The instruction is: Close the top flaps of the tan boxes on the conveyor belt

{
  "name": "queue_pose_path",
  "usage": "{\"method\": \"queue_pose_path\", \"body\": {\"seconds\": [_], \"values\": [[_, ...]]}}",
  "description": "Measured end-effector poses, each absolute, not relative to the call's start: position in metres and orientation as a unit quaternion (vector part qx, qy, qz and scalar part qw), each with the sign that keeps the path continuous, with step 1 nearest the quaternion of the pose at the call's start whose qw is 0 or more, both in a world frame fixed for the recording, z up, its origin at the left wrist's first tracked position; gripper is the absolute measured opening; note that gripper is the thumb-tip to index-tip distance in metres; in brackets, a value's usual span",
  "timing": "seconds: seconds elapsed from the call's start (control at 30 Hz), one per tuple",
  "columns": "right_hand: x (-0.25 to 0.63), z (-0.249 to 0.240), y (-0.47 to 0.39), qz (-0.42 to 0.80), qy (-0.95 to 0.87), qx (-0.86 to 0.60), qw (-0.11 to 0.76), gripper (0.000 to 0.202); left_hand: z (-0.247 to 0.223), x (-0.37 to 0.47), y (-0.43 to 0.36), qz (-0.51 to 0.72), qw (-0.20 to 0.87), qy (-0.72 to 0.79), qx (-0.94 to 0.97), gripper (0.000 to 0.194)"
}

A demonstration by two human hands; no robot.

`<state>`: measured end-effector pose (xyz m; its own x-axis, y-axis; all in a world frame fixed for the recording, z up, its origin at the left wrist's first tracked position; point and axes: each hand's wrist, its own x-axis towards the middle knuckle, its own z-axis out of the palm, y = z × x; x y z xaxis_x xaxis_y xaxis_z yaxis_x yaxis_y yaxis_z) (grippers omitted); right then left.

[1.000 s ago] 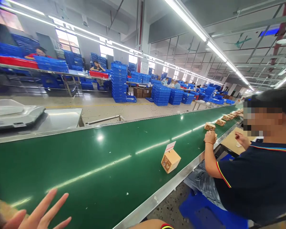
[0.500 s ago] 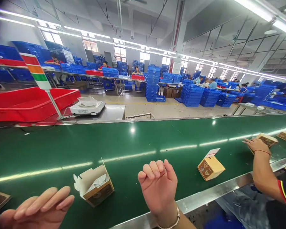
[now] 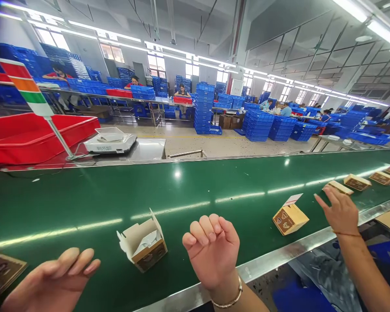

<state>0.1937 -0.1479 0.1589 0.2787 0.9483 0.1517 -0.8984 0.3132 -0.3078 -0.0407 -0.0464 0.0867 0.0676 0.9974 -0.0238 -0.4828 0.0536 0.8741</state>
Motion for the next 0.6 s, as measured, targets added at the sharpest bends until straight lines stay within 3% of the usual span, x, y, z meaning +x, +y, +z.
{"method": "queue_pose_path", "body": {"seconds": [0.1,0.2,0.23,0.33,0.43,0.6], "values": [[0.191,0.146,-0.146,0.515,-0.26,-0.172,0.798,0.028,0.084,-0.024,-0.039,0.594,0.594,0.396,0.372,0.041],[0.184,0.115,-0.146,0.329,-0.492,-0.354,0.724,0.015,0.074,-0.008,-0.033,0.544,0.562,0.403,0.475,0.052],[0.182,0.102,-0.146,0.255,-0.566,-0.405,0.671,0.02,0.069,-0.003,-0.032,0.522,0.56,0.386,0.515,0.054],[0.176,0.067,-0.147,0.076,-0.707,-0.489,0.506,0.066,0.057,0.009,-0.031,0.477,0.558,0.331,0.593,0.058],[0.172,0.044,-0.146,-0.044,-0.741,-0.539,0.398,0.082,0.046,0.019,-0.03,0.478,0.55,0.308,0.612,0.058],[0.177,0.036,-0.138,-0.147,-0.703,-0.596,0.358,0.06,0.039,0.036,-0.027,0.481,0.491,0.284,0.668,0.051]]}}
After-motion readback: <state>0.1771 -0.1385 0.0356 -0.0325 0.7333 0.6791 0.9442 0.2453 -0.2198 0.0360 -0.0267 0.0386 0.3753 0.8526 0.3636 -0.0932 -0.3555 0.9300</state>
